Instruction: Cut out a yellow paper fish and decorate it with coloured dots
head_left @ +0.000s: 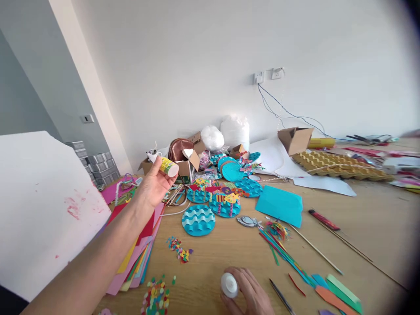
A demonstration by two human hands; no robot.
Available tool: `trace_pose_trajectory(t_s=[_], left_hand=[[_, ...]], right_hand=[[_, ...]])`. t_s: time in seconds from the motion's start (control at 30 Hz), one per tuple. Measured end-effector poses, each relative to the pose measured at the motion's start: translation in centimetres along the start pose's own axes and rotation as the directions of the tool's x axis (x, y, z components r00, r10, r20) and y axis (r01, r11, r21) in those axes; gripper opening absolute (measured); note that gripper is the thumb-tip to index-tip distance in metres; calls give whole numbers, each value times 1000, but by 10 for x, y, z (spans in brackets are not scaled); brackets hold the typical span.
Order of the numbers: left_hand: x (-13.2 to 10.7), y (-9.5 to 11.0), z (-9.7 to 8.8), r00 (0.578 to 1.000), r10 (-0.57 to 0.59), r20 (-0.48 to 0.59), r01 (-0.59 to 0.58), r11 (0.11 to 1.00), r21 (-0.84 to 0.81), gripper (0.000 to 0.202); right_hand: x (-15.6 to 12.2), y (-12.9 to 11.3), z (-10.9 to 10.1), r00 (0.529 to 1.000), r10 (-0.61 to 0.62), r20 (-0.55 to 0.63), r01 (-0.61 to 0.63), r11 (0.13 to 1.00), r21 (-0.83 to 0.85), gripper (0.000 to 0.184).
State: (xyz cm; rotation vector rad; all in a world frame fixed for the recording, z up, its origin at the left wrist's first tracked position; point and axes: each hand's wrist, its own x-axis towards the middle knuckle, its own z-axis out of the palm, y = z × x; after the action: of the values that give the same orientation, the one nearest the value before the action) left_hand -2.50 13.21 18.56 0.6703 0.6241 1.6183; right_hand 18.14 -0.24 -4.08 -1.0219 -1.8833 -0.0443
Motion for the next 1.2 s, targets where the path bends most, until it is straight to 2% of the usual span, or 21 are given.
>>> trace_pose_trajectory(t_s=[0.07,0.13,0.2,0.27,0.33,0.43,0.57,0.67,0.77,0.83,0.9,0.97,1.0,1.03,1.2], left_hand=[[-5,-5,-5,997,37,67,-42,996,74,5],[-14,-12,-11,982,60,178,-92,980,178,8],[-26,-19,-19,963,30,267,-112,948,297,19],[-36,-27,-28,955,-22,296,-99,917,386,28],[-42,-34,-38,954,-63,292,-74,897,435,29],[-37,-42,-52,963,-87,255,-49,875,482,26],[-15,-46,-72,981,-70,181,-34,856,515,27],[3,-46,-87,989,-31,142,-50,844,534,22],[15,-49,-101,994,-5,112,-55,845,532,22],[23,-51,-109,997,1,81,-44,841,539,25],[31,-51,-116,998,25,51,-49,834,550,27],[41,-51,-121,997,66,29,-71,821,566,28],[47,-50,-124,996,88,19,-82,811,580,29],[52,-50,-126,994,105,10,-90,797,597,29],[79,-64,-132,995,99,21,-84,688,721,28]], right_hand=[[3,-9,-4,998,65,19,-65,998,26,19],[5,-15,-7,981,189,39,-190,981,36,15],[7,-16,-9,942,328,70,-330,943,29,10],[9,-14,-11,878,467,101,-471,882,17,7],[12,-10,-13,821,552,144,-562,826,41,12],[16,-5,-17,768,622,152,-638,763,102,17],[20,0,-20,694,702,160,-720,675,162,23],[21,3,-22,660,730,174,-744,605,284,26],[22,5,-24,653,722,227,-731,524,436,28],[22,6,-25,647,722,244,-736,509,446,28],[21,5,-26,643,730,233,-755,553,353,29],[18,5,-26,667,699,258,-744,603,289,29],[17,4,-25,677,702,218,-736,643,213,30],[16,4,-25,701,694,163,-713,687,138,29],[9,2,-18,804,588,90,-589,808,-17,28]])
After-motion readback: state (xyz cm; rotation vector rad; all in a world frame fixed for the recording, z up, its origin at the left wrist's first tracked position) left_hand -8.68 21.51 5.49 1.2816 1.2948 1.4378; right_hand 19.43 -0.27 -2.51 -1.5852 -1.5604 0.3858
